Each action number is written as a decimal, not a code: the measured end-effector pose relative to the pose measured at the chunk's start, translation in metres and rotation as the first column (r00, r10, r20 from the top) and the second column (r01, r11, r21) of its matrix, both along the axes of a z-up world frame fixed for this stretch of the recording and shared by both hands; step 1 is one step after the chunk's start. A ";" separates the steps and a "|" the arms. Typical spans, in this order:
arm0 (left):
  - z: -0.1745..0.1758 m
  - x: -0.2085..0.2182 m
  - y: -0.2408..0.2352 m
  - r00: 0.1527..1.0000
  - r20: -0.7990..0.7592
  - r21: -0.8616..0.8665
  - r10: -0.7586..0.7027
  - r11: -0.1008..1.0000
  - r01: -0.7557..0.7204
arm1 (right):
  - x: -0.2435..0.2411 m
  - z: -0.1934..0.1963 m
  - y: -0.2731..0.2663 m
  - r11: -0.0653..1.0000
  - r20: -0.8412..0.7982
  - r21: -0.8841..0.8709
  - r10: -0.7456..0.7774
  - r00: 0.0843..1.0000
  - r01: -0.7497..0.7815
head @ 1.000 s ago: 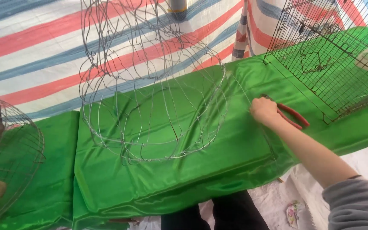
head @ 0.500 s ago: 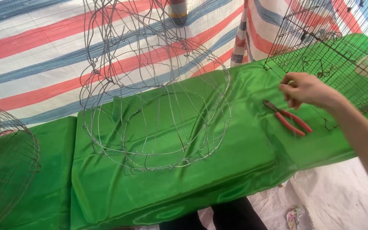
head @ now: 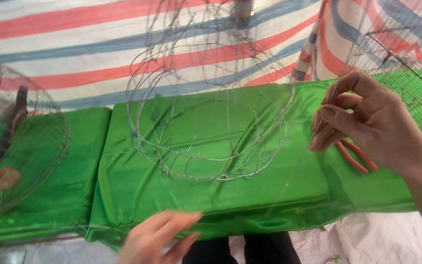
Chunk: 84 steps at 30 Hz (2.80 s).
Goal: The person is manually assembling a wire frame by twisting thin wire around the joints to secure the structure.
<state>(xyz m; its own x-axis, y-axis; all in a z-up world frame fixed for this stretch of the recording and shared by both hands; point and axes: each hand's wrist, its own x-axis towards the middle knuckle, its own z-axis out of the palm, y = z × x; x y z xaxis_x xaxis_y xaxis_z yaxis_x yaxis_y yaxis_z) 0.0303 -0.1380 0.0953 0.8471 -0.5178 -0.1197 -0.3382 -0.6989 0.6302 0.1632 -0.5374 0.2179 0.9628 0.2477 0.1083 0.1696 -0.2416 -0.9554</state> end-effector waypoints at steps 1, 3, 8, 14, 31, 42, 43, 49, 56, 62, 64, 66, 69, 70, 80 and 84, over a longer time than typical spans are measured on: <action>0.024 -0.004 -0.040 0.931 0.355 -0.336 0.085 0.941 0.042 | -0.008 0.008 0.016 0.996 0.156 -0.006 0.089 0.984 -0.089; 0.025 0.019 -0.055 0.952 0.276 -0.423 0.135 0.906 -0.006 | -0.017 0.024 0.043 0.990 0.218 -0.077 0.135 0.967 -0.121; 0.010 0.056 -0.053 0.964 0.078 -0.536 0.254 0.826 -0.174 | -0.012 0.036 0.103 0.911 0.463 -0.403 0.288 0.838 -0.090; 0.013 0.059 -0.020 0.947 0.015 -0.611 0.321 0.753 -0.245 | -0.004 0.042 0.146 0.932 0.371 -0.288 0.322 0.871 -0.221; -0.012 0.023 -0.033 0.939 -0.141 -0.452 0.313 0.824 -0.342 | -0.020 0.002 0.086 0.939 0.403 -0.339 0.193 0.895 -0.050; -0.097 0.060 -0.122 0.905 0.178 -0.349 0.385 0.885 -0.308 | -0.002 -0.021 0.070 0.843 0.407 -0.537 0.299 0.863 -0.039; -0.104 0.060 -0.121 0.887 0.190 -0.315 0.420 0.882 -0.350 | -0.005 -0.022 0.073 0.837 0.395 -0.545 0.304 0.867 -0.045; -0.110 0.059 -0.116 0.851 0.285 -0.280 0.440 0.888 -0.366 | -0.007 -0.039 0.075 0.872 0.468 -0.478 0.351 0.811 -0.101; -0.119 0.039 -0.104 0.754 0.429 -0.479 0.498 0.833 -0.278 | -0.014 -0.060 0.072 0.878 0.399 -0.460 0.338 0.852 -0.133; -0.123 0.025 -0.123 0.741 0.314 -0.611 0.593 0.724 -0.320 | -0.019 -0.072 0.071 0.888 0.459 -0.444 0.339 0.822 -0.119; -0.132 0.029 -0.126 0.744 0.243 -0.627 0.622 0.686 -0.369 | -0.023 -0.066 0.071 0.890 0.461 -0.441 0.334 0.822 -0.115; -0.139 0.035 -0.127 0.754 0.215 -0.609 0.621 0.689 -0.394 | -0.024 -0.066 0.072 0.891 0.473 -0.442 0.330 0.817 -0.104; -0.155 0.046 -0.127 0.754 0.204 -0.578 0.625 0.698 -0.422 | -0.021 -0.067 0.072 0.872 0.459 -0.474 0.360 0.812 -0.119; -0.162 0.049 -0.127 0.745 0.224 -0.566 0.628 0.706 -0.426 | -0.020 -0.069 0.072 0.852 0.434 -0.504 0.393 0.811 -0.142; -0.165 0.045 -0.124 0.767 0.219 -0.527 0.603 0.734 -0.427 | -0.025 -0.092 0.076 0.855 0.362 -0.501 0.348 0.865 -0.134; -0.154 0.058 -0.129 0.806 0.170 -0.553 0.566 0.732 -0.397 | -0.025 -0.104 0.080 0.846 0.371 -0.507 0.387 0.844 -0.165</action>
<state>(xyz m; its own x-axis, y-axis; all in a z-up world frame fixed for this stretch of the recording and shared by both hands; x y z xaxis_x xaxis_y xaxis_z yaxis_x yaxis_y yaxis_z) 0.0886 -0.2672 -0.0590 0.9413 0.0551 0.3331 -0.2711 -0.4650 0.8428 0.1385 -0.4570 0.1135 0.7168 0.6217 0.3155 0.6702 -0.4895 -0.5579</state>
